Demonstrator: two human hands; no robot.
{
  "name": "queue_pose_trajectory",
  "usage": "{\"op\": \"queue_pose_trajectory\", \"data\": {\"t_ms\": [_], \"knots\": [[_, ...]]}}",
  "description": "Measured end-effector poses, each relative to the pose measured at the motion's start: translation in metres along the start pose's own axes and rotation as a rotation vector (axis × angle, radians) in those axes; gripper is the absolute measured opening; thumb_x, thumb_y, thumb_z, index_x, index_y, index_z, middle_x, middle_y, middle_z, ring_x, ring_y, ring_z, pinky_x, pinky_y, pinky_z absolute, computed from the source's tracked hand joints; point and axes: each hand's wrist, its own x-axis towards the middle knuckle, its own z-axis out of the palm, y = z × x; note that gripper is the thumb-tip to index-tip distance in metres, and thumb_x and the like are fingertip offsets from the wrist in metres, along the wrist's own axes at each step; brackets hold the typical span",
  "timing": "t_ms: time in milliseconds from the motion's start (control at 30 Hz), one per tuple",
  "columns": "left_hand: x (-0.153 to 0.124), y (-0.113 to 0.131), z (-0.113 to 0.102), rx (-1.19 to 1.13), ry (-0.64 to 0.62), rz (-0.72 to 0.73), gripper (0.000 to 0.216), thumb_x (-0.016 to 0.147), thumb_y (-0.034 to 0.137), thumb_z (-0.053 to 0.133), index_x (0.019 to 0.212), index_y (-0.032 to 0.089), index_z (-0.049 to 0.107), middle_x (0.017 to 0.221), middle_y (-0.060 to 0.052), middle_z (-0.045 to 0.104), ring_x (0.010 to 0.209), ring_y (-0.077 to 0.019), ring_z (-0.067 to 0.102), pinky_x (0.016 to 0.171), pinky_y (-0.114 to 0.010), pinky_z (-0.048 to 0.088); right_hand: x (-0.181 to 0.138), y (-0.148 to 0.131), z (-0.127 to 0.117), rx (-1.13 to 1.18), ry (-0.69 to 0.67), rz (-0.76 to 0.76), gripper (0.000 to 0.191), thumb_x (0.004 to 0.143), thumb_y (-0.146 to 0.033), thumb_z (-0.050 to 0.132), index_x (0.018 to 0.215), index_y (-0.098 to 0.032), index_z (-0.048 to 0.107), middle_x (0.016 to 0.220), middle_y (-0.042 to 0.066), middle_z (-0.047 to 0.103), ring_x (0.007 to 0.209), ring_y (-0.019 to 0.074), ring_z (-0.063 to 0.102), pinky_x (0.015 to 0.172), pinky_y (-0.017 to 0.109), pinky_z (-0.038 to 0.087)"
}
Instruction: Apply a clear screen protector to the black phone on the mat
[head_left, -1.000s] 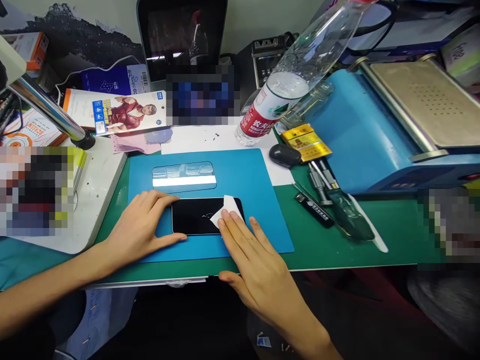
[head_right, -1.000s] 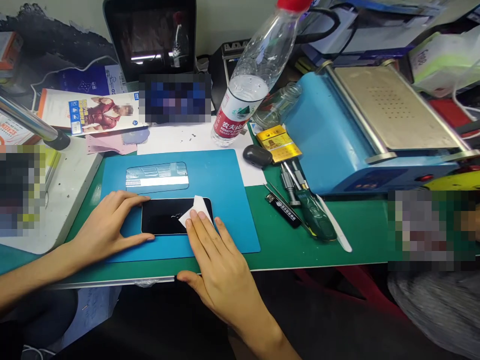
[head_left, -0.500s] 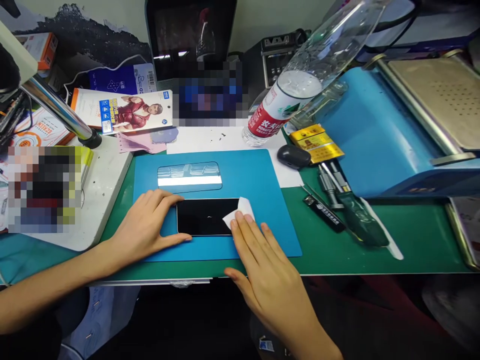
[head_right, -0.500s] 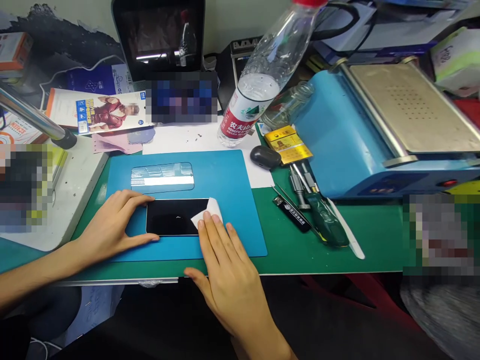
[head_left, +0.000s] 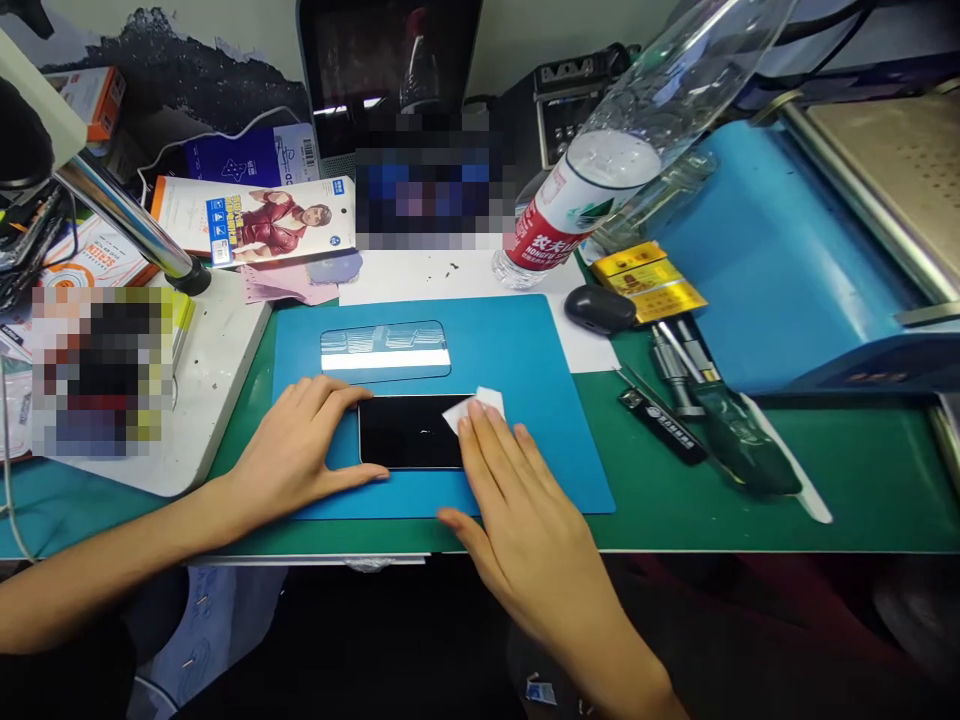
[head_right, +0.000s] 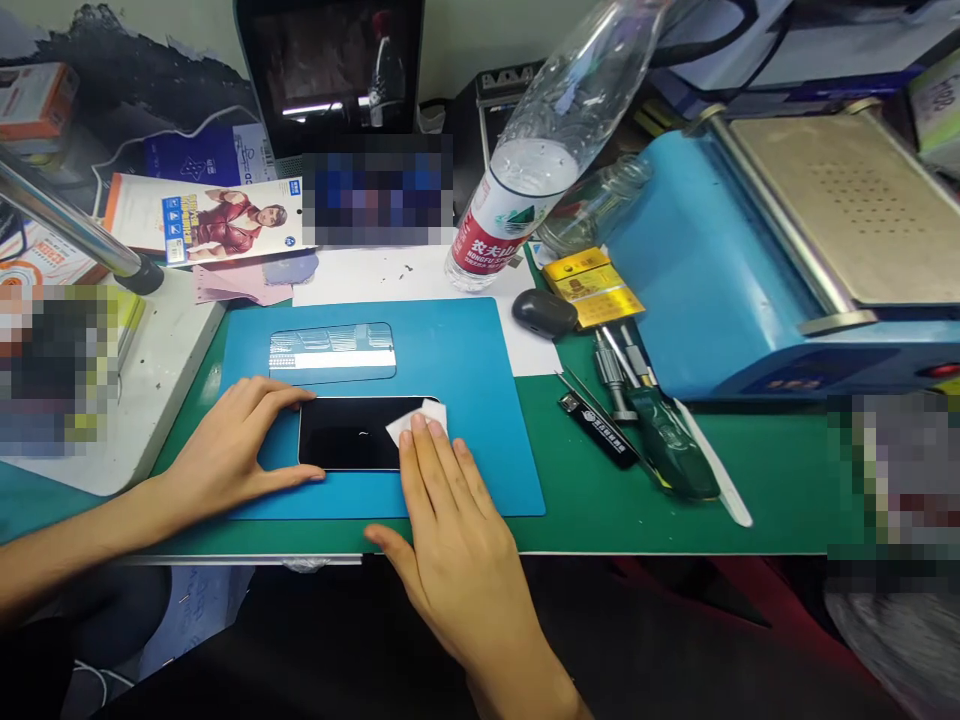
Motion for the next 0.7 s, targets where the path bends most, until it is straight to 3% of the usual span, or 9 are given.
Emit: {"op": "queue_pose_trajectory", "data": {"t_ms": [133,333,567,700], "knots": [[0.0,-0.001,0.001,0.032,0.027,0.028,0.068,0.098,0.071,0.066,0.141,0.019,0.055,0.125,-0.014,0.066,0.111,-0.0333,0.065,0.096,-0.05,0.054,0.029,0.0,0.004,-0.003,0.003,0.005,0.08,0.114,-0.052,0.038,0.172,-0.002,0.015,0.174,0.025,0.033,0.165,0.0362,0.029,0.132,0.06,0.038],[0.0,0.0,0.002,0.031,0.011,0.023,0.068,0.098,0.072,0.065,0.141,0.021,0.054,0.125,-0.014,0.067,0.111,-0.0336,0.066,0.095,-0.05,0.054,0.005,-0.024,0.001,0.014,0.017,-0.003,0.081,0.113,-0.053,0.038,0.172,-0.001,0.019,0.172,0.023,0.039,0.162,0.0361,0.036,0.129,0.058,0.044],[0.0,0.0,0.001,0.014,0.022,0.016,0.068,0.098,0.074,0.064,0.139,0.021,0.056,0.126,-0.014,0.067,0.113,-0.0337,0.066,0.095,-0.05,0.055,0.04,-0.022,0.009,-0.017,0.044,-0.003,0.086,0.112,-0.05,0.046,0.173,-0.002,0.008,0.171,0.027,0.036,0.162,0.0378,0.036,0.13,0.06,0.041],[-0.001,0.0,0.001,0.028,0.008,0.019,0.07,0.097,0.073,0.066,0.14,0.02,0.055,0.126,-0.014,0.067,0.111,-0.0333,0.067,0.093,-0.049,0.055,0.022,-0.037,0.008,-0.008,0.043,-0.014,0.085,0.112,-0.054,0.042,0.171,0.002,0.016,0.171,0.026,0.037,0.161,0.0384,0.037,0.129,0.058,0.043]]}}
